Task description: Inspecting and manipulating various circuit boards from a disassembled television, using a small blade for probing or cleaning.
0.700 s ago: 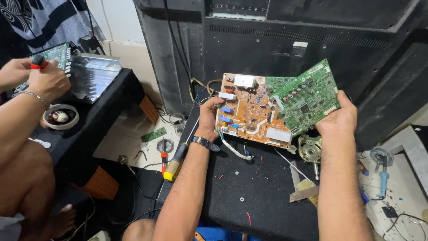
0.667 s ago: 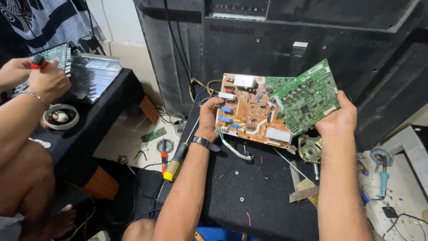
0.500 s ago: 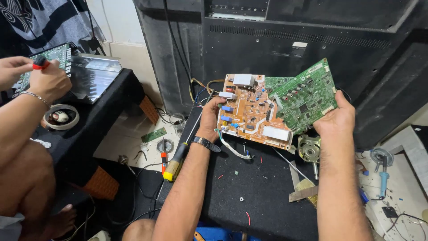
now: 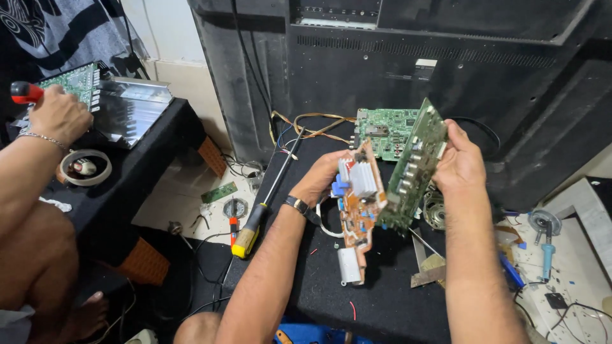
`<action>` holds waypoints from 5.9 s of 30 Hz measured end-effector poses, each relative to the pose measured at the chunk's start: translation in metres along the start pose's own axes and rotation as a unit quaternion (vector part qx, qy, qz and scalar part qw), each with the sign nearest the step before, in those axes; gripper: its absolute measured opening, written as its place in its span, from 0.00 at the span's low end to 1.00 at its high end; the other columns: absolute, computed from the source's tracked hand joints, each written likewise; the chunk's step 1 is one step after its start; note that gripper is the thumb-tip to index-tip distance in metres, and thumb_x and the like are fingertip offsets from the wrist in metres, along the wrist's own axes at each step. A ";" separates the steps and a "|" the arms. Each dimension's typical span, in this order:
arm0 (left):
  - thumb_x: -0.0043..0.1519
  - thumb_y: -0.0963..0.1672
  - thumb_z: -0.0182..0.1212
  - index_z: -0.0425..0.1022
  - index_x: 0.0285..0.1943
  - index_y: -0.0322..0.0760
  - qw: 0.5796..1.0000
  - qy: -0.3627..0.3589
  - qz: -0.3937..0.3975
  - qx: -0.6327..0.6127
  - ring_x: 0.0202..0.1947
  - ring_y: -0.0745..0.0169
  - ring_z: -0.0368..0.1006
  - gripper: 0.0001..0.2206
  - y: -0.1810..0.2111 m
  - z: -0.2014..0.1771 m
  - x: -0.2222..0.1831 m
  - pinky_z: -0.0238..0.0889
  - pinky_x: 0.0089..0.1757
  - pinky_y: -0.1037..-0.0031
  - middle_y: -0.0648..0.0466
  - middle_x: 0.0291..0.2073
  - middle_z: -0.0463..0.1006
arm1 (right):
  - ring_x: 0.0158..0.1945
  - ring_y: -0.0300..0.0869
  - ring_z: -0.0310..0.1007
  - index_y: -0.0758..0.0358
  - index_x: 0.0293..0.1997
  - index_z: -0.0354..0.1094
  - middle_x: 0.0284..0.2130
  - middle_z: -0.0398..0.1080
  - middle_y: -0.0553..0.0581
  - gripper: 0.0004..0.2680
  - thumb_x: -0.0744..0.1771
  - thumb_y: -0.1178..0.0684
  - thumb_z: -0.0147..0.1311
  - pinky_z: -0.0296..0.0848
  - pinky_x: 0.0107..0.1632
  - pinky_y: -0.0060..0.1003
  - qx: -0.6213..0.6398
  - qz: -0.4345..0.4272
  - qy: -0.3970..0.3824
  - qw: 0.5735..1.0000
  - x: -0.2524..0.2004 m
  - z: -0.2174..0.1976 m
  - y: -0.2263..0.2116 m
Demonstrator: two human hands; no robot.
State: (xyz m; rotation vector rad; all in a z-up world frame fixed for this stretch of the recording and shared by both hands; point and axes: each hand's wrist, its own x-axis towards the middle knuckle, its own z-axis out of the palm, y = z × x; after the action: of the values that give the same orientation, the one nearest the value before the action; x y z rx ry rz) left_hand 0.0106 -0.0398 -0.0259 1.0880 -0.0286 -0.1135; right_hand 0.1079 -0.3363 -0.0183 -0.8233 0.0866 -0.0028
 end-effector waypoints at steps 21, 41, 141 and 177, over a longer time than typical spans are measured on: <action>0.73 0.47 0.47 0.71 0.34 0.38 0.930 -0.261 0.079 -0.245 0.15 0.71 0.63 0.15 0.030 0.000 -0.016 0.70 0.30 0.74 0.63 0.12 0.61 | 0.47 0.35 0.80 0.58 0.51 0.71 0.43 0.78 0.48 0.06 0.71 0.54 0.51 0.77 0.58 0.35 0.023 0.051 0.003 0.998 -0.036 0.028 -0.008; 0.72 0.48 0.47 0.73 0.36 0.36 0.934 -0.232 0.072 -0.261 0.15 0.68 0.65 0.15 0.030 0.000 -0.016 0.70 0.30 0.72 0.60 0.13 0.61 | 0.44 0.38 0.80 0.59 0.45 0.72 0.41 0.78 0.51 0.04 0.70 0.55 0.52 0.77 0.56 0.36 0.051 0.074 0.012 0.996 -0.049 0.040 -0.013; 0.66 0.49 0.56 0.72 0.26 0.32 0.988 0.138 -0.064 0.012 0.08 0.63 0.57 0.19 0.013 -0.001 0.003 0.52 0.15 0.72 0.54 0.10 0.62 | 0.73 0.47 0.62 0.61 0.73 0.51 0.67 0.66 0.57 0.31 0.64 0.33 0.43 0.55 0.69 0.51 -0.538 -0.135 -0.216 0.804 -0.238 0.088 0.014; 0.66 0.56 0.38 0.72 0.57 0.38 0.978 0.109 0.046 0.172 0.44 0.65 0.72 0.26 0.051 0.014 -0.159 0.66 0.47 0.74 0.53 0.47 0.77 | 0.57 0.48 0.83 0.71 0.53 0.79 0.48 0.85 0.64 0.19 0.64 0.46 0.52 0.74 0.61 0.44 -0.434 0.064 -0.146 0.887 -0.275 0.029 0.074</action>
State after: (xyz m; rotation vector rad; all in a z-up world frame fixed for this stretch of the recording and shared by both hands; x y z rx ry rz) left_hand -0.1447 -0.0113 0.0310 1.4374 0.1020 0.0978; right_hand -0.1662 -0.2544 -0.0321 -1.7061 -0.1588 0.3057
